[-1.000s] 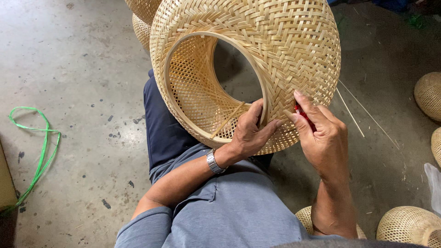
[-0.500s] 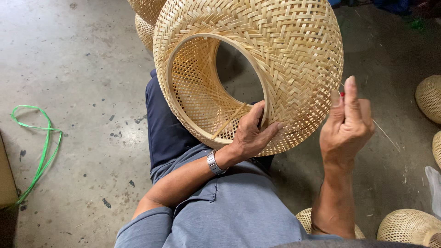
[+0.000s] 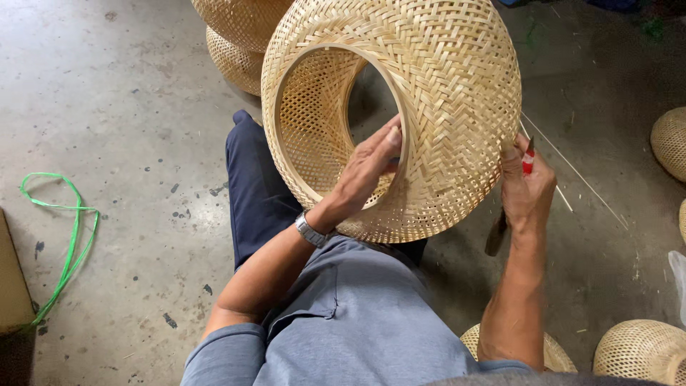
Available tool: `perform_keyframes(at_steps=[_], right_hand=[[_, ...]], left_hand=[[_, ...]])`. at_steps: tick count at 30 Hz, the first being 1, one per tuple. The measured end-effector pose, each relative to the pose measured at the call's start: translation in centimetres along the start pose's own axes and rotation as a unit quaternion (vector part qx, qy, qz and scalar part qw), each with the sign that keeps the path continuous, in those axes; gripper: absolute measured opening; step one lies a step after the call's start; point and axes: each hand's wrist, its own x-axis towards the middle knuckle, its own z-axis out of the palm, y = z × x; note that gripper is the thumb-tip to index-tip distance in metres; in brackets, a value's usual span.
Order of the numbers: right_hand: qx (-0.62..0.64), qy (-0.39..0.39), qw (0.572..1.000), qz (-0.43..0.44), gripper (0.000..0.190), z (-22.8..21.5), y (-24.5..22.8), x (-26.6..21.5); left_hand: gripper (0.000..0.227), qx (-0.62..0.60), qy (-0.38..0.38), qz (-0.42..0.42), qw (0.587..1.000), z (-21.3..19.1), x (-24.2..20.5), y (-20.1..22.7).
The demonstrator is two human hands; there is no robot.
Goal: The person is weaving a bamboo basket by hand. They use a red-handled tool to tuck and secure the bamboo strips along the rim of the basket. The person rotates the basket to work on different sections and finishes by placing it on a stack of similar baskets.
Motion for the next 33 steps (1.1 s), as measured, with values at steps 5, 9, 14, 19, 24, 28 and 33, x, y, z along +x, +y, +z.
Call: perform_keyframes(at_steps=[5,9,14,19,24,28,33], right_hand=[[-0.055,-0.008,0.998,-0.001,0.093,0.1,-0.3,0.4],[-0.052,-0.010,0.998,-0.027,0.094,0.2,-1.4,0.1],[-0.048,-0.001,0.999,-0.009,0.087,0.8,-1.7,-0.2],[0.129,-0.043,0.987,0.080,0.074,1.5,1.9,-0.5],[0.254,-0.091,0.947,0.176,0.085,3.4,5.0,-0.8],[0.317,-0.124,0.921,0.190,0.098,5.2,5.7,-1.0],[0.323,-0.111,0.913,0.222,0.092,7.4,4.1,-1.4]], left_hand=[[0.059,-0.132,0.054,-0.085,0.986,-2.8,2.9,0.1],[0.057,-0.068,0.055,-0.050,0.995,-3.0,4.3,1.3],[0.050,-0.127,0.092,0.044,0.987,-0.5,6.4,1.4],[0.044,-0.158,0.085,0.111,0.978,1.6,5.9,0.5],[0.037,0.071,0.084,0.181,0.977,1.8,4.4,-0.8],[0.030,0.125,0.087,0.134,0.979,1.6,3.1,-1.4],[0.033,0.178,0.089,0.141,0.970,1.3,1.8,-1.0]])
